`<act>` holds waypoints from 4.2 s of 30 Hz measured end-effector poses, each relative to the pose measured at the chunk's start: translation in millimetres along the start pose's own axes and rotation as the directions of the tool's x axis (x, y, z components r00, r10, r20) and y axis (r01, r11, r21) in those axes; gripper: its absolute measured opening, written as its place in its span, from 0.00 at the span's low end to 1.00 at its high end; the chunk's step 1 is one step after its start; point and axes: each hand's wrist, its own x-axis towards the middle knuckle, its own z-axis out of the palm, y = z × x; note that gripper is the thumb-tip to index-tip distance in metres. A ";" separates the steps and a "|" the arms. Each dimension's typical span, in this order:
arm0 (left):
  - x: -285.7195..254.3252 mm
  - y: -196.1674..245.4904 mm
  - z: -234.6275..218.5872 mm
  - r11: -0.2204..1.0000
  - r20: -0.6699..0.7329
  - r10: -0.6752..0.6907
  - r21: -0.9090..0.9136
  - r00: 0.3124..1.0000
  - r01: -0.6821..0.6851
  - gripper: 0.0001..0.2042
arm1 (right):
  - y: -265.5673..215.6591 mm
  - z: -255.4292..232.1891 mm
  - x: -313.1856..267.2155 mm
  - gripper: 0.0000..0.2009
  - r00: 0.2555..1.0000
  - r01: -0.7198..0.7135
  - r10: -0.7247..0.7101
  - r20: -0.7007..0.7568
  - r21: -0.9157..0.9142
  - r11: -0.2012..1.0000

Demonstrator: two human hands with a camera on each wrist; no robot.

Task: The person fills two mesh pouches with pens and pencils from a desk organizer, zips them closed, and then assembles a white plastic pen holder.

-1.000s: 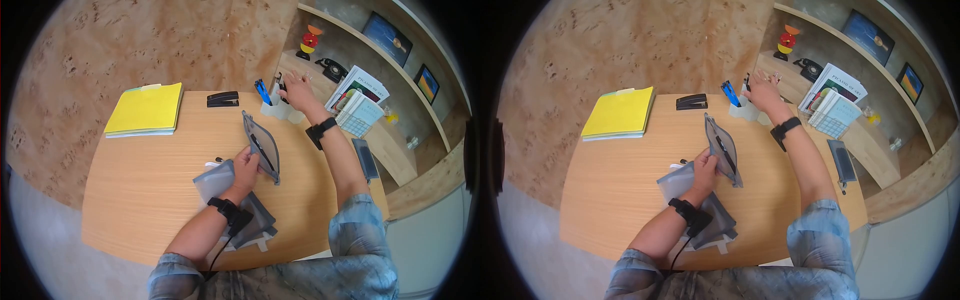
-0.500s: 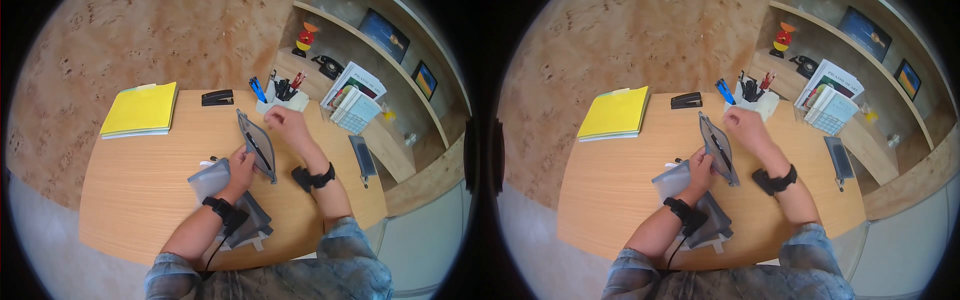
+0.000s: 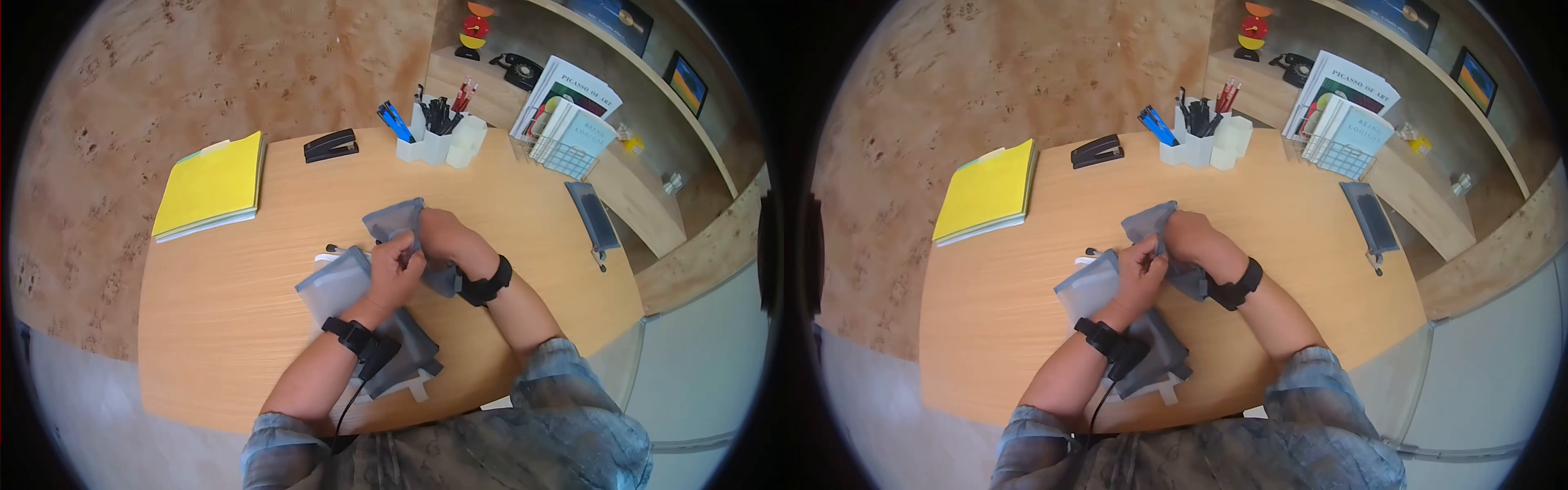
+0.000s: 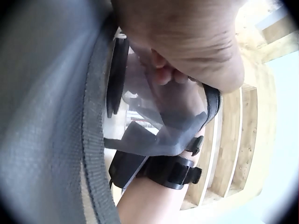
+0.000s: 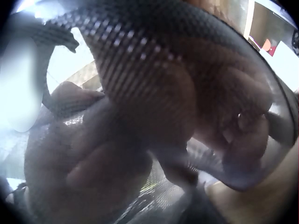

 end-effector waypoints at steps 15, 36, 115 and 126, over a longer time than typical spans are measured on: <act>-1.1 5.5 -2.5 1.000 -0.093 -0.004 -0.001 0.996 0.004 0.08 | 25.9 55.6 46.5 0.07 0.849 0.420 -0.305 -0.432 0.199 0.885; 8.6 5.0 -5.3 0.914 -0.228 -0.278 -0.361 0.933 0.184 0.08 | 79.8 -39.5 2.8 0.08 0.530 0.727 0.365 -0.766 0.632 0.269; 5.8 1.1 -5.9 0.912 -0.147 -0.274 -0.353 0.950 0.208 0.07 | 161.7 -81.5 18.2 0.08 0.092 0.623 0.603 -0.792 0.519 0.586; 5.3 -1.6 -6.5 0.932 -0.135 -0.238 -0.312 0.962 0.186 0.09 | 229.0 -22.3 91.9 0.12 0.425 0.192 0.594 -0.683 0.709 0.679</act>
